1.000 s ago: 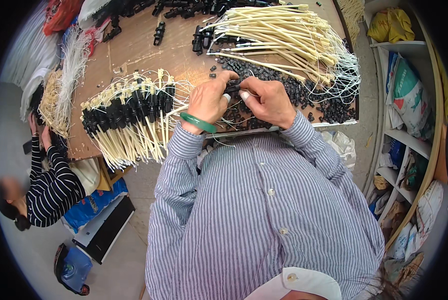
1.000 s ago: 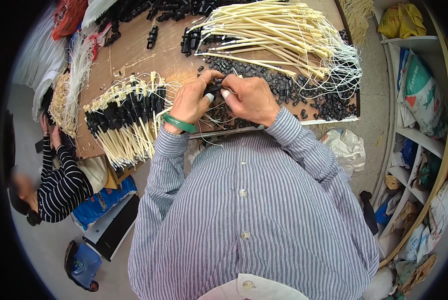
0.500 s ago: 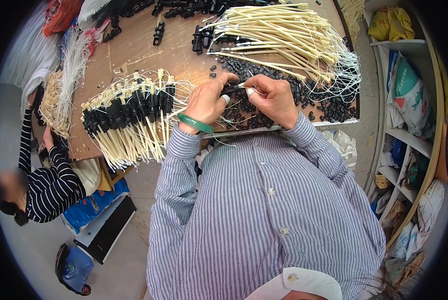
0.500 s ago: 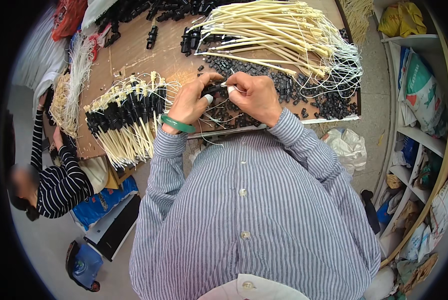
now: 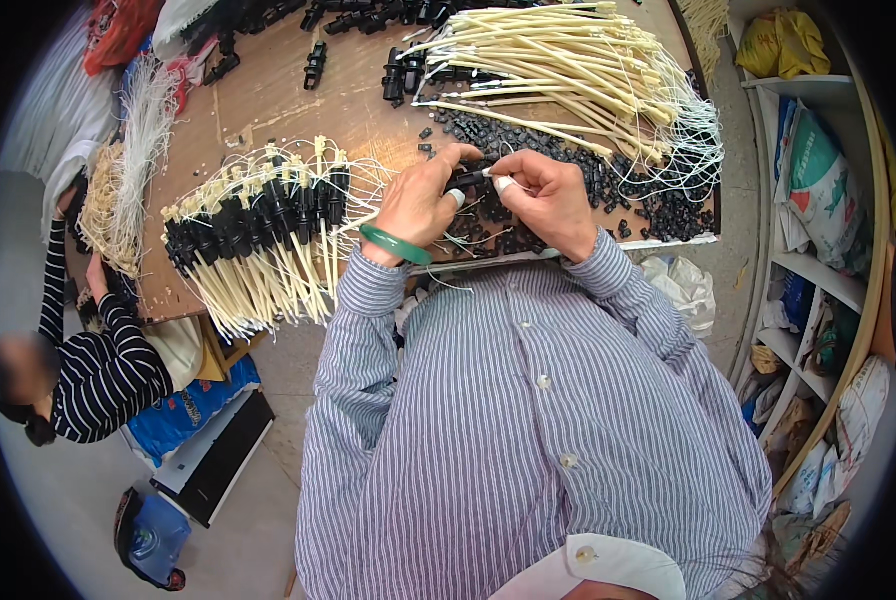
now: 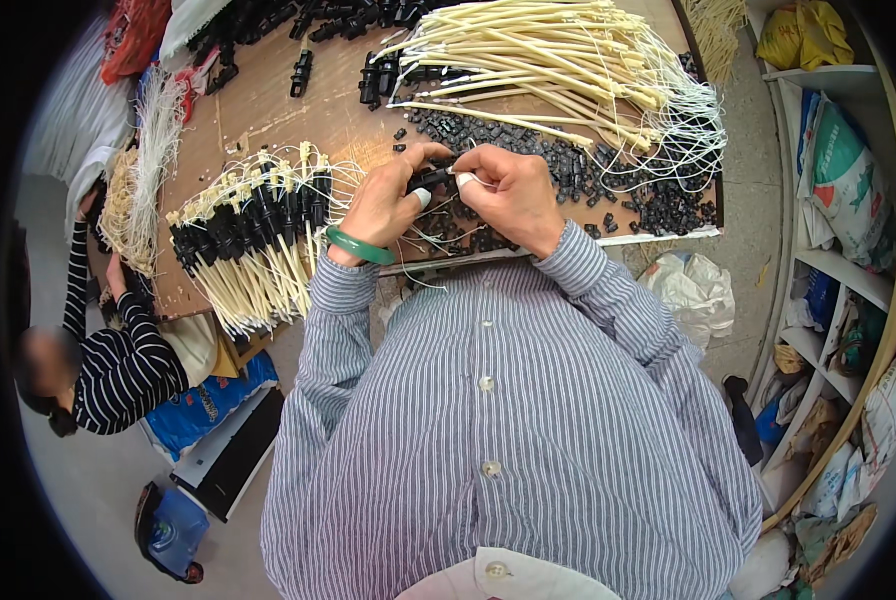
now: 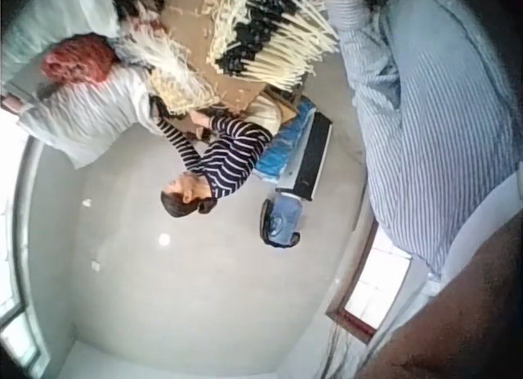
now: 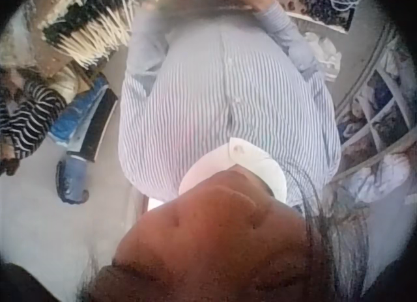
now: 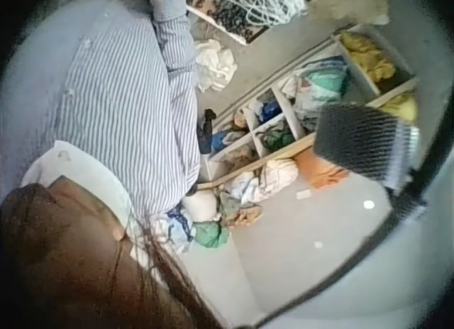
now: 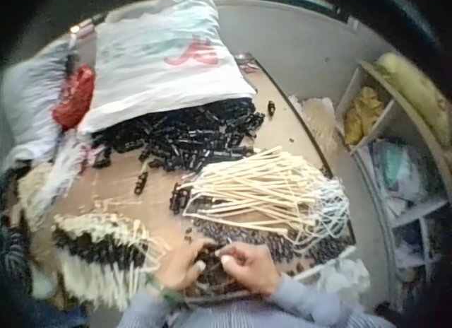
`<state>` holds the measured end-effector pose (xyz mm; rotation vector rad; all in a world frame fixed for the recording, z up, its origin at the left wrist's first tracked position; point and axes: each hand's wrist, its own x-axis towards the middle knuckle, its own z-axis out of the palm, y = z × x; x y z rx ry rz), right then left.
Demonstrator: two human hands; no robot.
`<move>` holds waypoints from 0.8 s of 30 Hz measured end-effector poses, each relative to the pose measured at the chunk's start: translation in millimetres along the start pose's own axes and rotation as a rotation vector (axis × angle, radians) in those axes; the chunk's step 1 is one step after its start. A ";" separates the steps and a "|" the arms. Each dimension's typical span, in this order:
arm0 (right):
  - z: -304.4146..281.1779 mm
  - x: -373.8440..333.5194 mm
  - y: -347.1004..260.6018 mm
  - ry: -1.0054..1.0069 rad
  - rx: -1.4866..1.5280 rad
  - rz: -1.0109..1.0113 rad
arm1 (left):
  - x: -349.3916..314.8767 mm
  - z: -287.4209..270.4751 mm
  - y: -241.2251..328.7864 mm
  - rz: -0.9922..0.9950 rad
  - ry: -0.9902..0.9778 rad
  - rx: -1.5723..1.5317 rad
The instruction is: The person assembles parts by inserting elastic bands into small plastic connectors by hand.
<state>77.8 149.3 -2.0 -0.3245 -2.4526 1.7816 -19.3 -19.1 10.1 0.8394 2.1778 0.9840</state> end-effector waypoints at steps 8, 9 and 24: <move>0.2 0.0 1.7 0.041 0.149 0.053 | 0.0 -2.5 5.1 -0.051 -0.024 -0.027; 0.2 -0.1 1.4 0.029 0.177 0.066 | 0.0 -2.0 5.0 -0.052 -0.024 -0.027; 4.7 0.4 1.5 -0.018 -0.174 -0.194 | 2.2 2.8 2.3 0.036 -0.027 -0.008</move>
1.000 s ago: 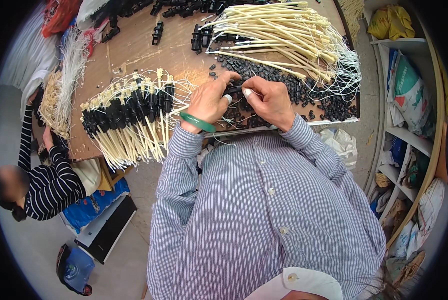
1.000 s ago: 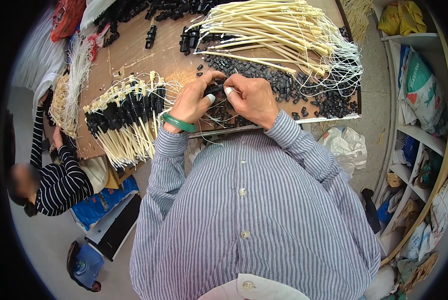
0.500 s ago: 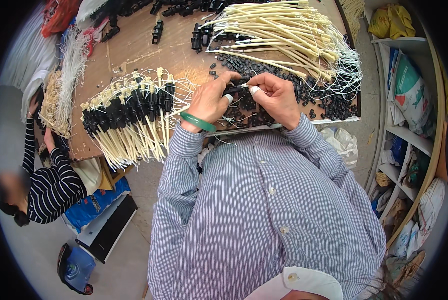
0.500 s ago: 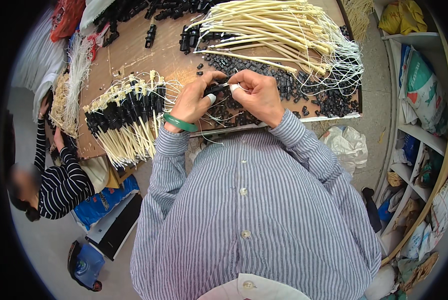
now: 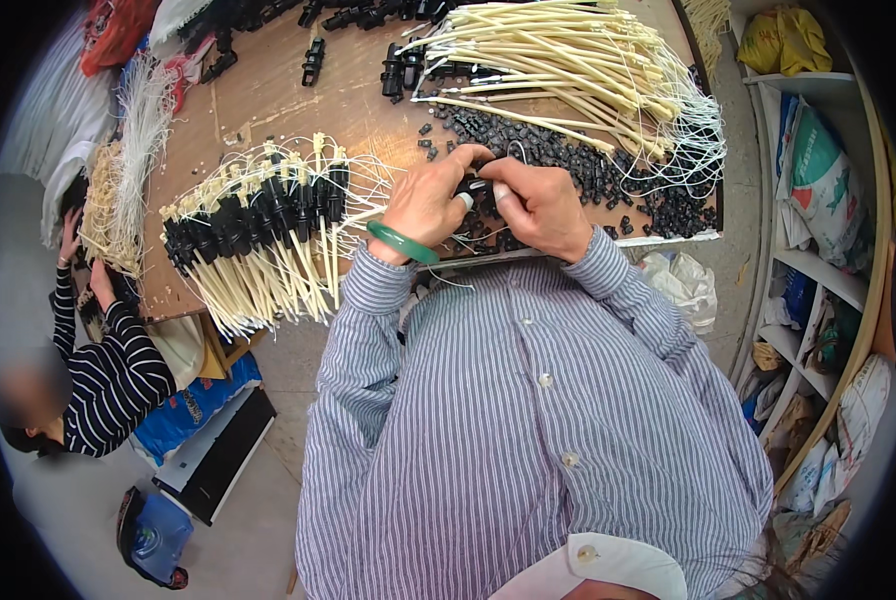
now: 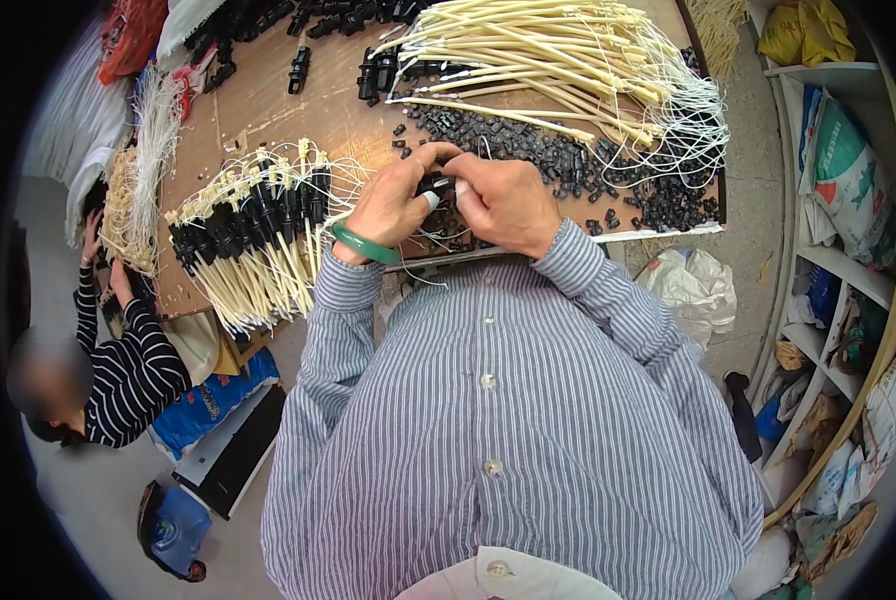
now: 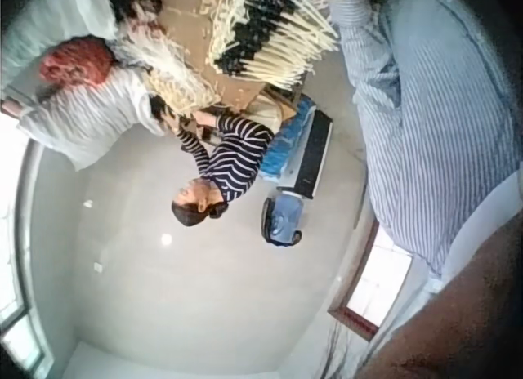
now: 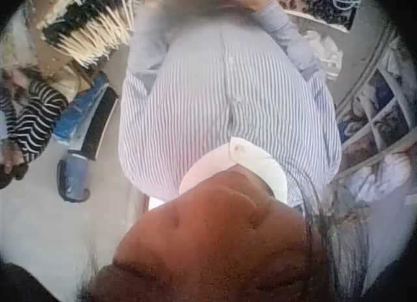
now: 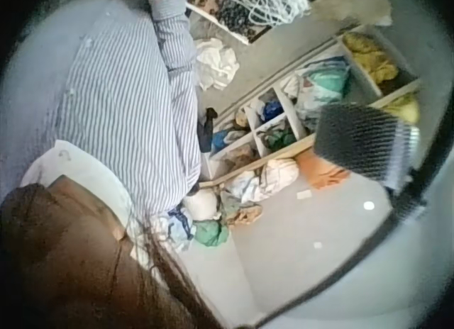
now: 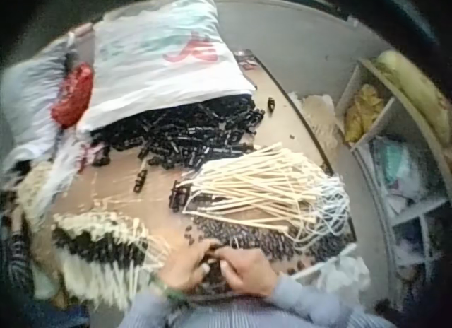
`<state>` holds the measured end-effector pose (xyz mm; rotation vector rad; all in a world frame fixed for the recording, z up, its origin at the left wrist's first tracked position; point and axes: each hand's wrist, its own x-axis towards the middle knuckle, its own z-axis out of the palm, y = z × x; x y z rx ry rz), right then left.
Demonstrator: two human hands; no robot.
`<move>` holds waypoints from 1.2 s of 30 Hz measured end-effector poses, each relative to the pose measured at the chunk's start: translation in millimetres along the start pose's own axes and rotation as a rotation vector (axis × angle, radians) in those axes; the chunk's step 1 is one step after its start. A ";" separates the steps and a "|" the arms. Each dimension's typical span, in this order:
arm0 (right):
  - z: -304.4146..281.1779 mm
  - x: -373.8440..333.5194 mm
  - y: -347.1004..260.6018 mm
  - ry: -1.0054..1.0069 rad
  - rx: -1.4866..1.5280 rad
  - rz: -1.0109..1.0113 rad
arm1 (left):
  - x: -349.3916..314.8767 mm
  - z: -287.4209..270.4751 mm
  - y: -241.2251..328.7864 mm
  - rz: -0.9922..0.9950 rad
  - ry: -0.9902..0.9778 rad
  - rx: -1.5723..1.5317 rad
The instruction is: The person assembles parts by inserting elastic bands into small plastic connectors by hand.
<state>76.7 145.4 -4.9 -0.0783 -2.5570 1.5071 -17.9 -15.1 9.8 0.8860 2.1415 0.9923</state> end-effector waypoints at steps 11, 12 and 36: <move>-4.6 0.8 -1.5 -0.007 -0.218 -0.096 | -2.6 11.5 3.2 0.289 0.434 0.016; -4.3 -1.0 -2.4 -0.008 -0.232 -0.095 | -3.0 15.2 1.9 0.276 0.427 0.006; -1.8 -18.7 7.4 0.086 0.021 0.140 | 13.6 -2.5 -49.1 0.094 0.536 0.241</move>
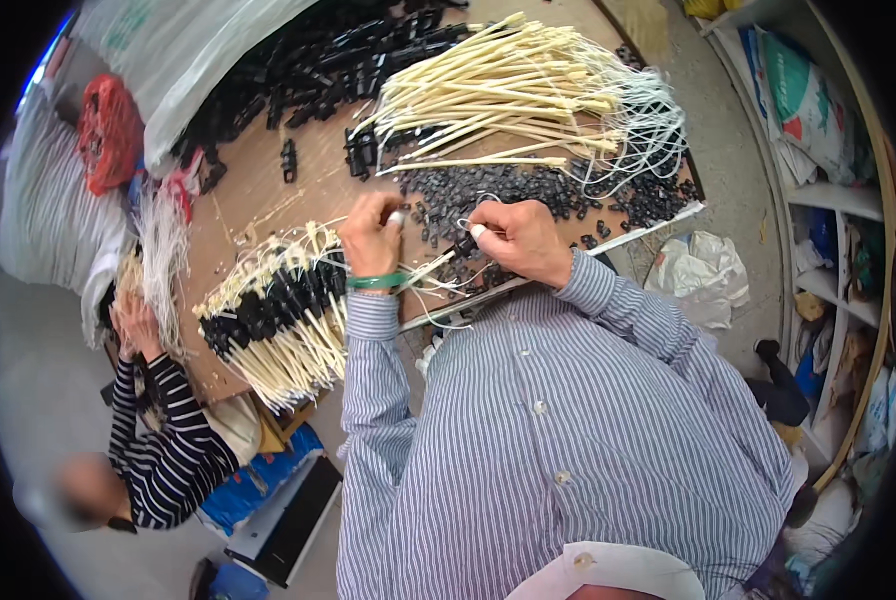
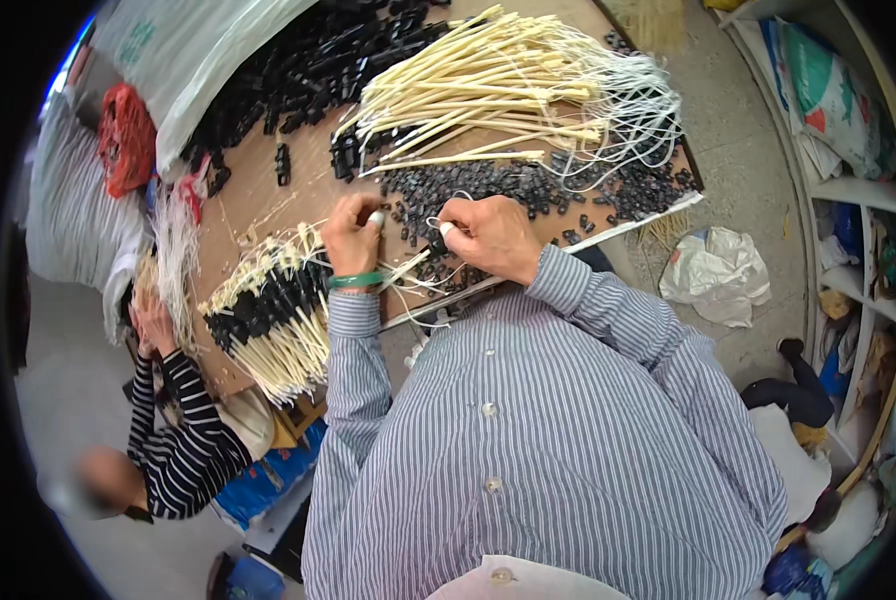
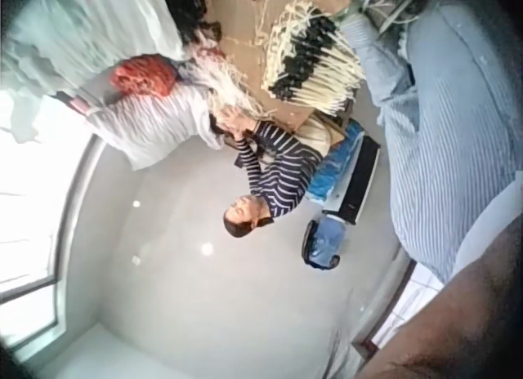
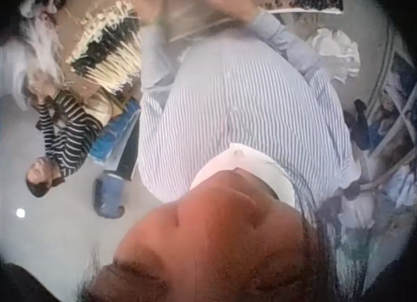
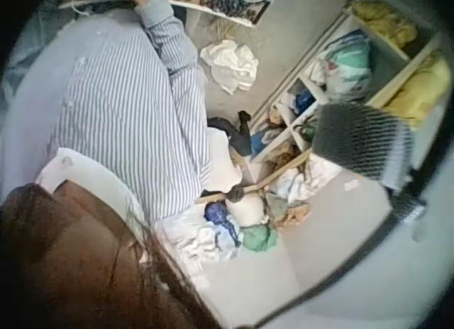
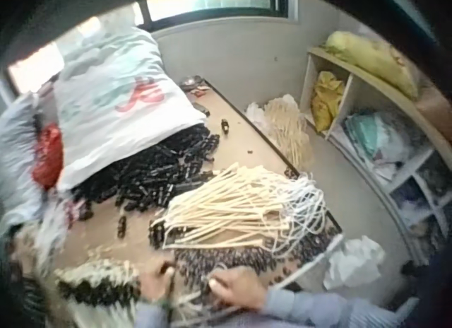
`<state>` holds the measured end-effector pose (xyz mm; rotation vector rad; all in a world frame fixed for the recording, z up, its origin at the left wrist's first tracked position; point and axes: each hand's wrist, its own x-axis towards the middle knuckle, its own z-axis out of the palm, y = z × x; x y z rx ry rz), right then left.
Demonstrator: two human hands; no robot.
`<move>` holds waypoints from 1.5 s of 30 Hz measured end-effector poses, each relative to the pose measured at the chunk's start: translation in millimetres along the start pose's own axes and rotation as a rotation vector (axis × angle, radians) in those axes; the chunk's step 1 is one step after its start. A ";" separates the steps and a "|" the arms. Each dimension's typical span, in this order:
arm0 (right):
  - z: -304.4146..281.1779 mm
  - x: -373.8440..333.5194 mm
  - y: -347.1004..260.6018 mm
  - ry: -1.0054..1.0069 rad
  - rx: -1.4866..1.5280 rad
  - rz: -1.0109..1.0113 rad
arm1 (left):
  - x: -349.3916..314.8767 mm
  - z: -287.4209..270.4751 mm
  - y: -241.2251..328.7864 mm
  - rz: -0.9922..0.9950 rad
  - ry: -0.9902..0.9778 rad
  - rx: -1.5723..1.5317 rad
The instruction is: The person assembles parts by inserting elastic bands into small plastic connectors by hand.
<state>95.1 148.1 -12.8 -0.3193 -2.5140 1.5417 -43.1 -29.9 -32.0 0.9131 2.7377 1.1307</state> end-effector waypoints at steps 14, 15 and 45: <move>32.1 17.9 12.0 0.300 -0.028 -0.062 | 4.9 -6.4 -29.9 0.109 -0.161 -0.371; 34.9 21.6 14.5 0.316 -0.018 -0.053 | 11.9 -10.1 -32.3 0.238 -0.182 -0.184; 1.8 -0.3 -7.6 0.248 0.165 0.012 | 7.1 1.7 106.1 0.565 -0.386 -0.130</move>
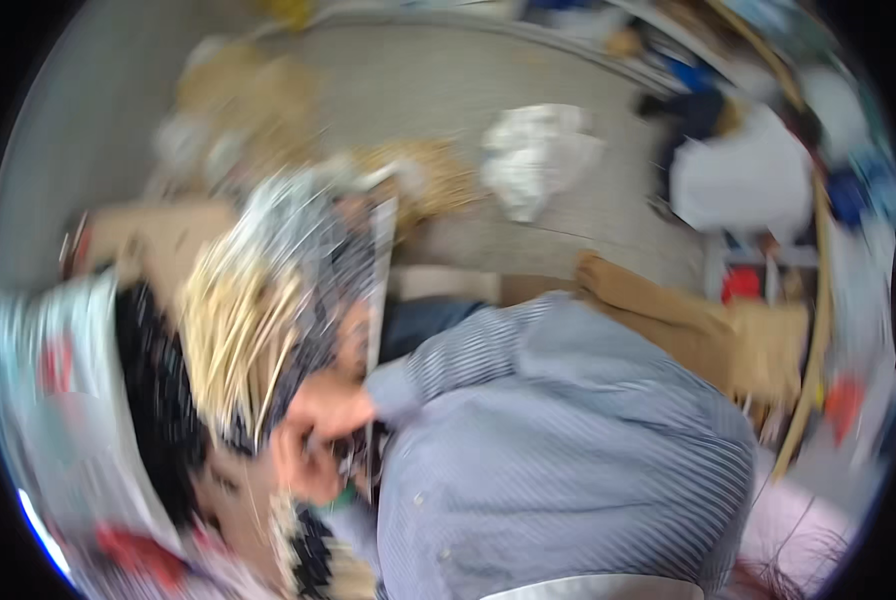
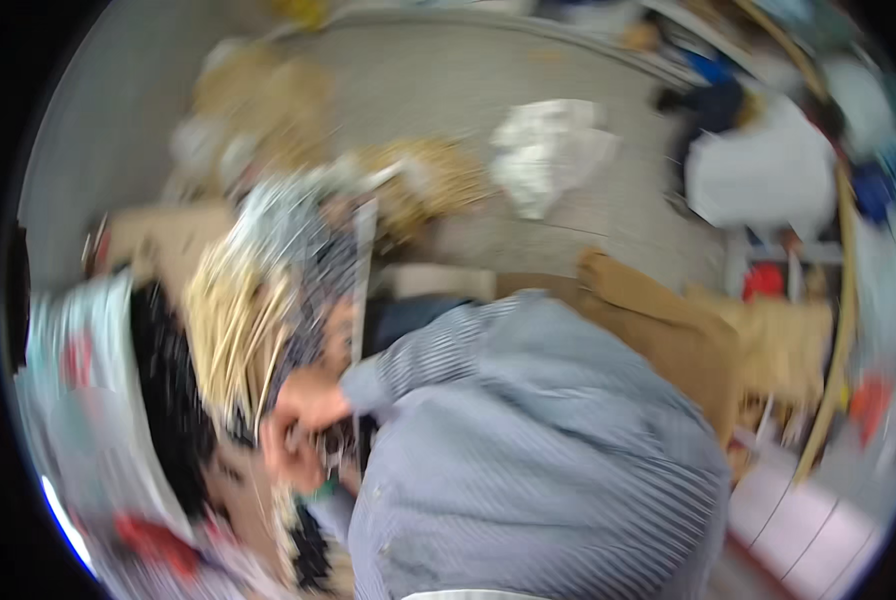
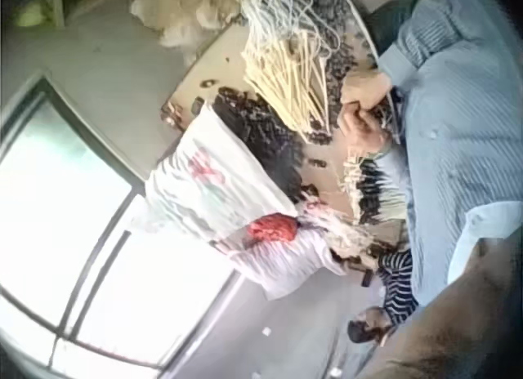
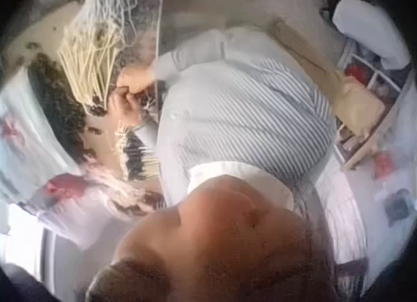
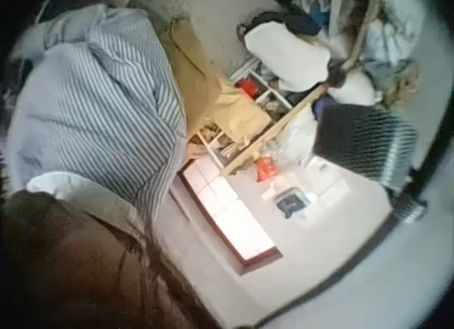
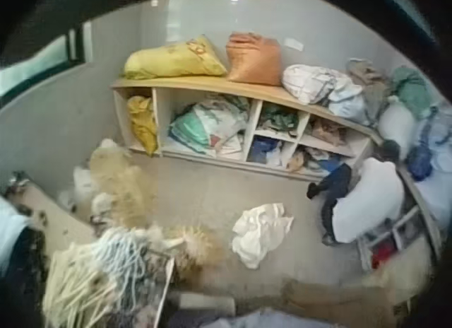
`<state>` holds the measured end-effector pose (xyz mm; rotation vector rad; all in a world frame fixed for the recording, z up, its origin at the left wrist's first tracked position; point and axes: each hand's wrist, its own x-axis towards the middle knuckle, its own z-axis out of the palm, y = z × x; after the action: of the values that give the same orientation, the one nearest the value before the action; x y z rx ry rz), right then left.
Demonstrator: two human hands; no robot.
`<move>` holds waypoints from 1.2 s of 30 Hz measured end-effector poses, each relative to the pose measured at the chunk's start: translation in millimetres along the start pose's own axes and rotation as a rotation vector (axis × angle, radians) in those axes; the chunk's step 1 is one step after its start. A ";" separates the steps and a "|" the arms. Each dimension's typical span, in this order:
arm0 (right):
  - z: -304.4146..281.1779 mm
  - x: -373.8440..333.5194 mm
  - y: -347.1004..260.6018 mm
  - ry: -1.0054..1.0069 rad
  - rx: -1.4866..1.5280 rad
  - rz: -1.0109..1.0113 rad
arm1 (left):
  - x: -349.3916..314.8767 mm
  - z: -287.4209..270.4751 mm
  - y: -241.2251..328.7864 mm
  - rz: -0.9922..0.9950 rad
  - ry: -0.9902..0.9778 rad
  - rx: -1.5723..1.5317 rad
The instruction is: The person assembles parts by inserting elastic bands into small plastic connectors by hand.
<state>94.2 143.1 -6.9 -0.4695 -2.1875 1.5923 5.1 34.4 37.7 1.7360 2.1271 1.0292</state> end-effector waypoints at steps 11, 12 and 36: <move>6.4 -5.8 1.8 0.061 -0.226 -0.147 | -29.6 23.7 1.7 -0.659 0.626 -0.556; 7.8 -4.9 1.2 0.056 -0.314 -0.211 | -29.8 21.0 0.0 -0.750 0.612 -0.613; -23.2 21.0 -2.9 -0.272 0.326 -0.096 | -37.4 2.0 -22.7 -0.553 0.228 -0.316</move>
<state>87.4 171.5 4.7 -0.0528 -2.0370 2.0062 -0.7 -0.8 12.3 0.8495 2.2256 1.3354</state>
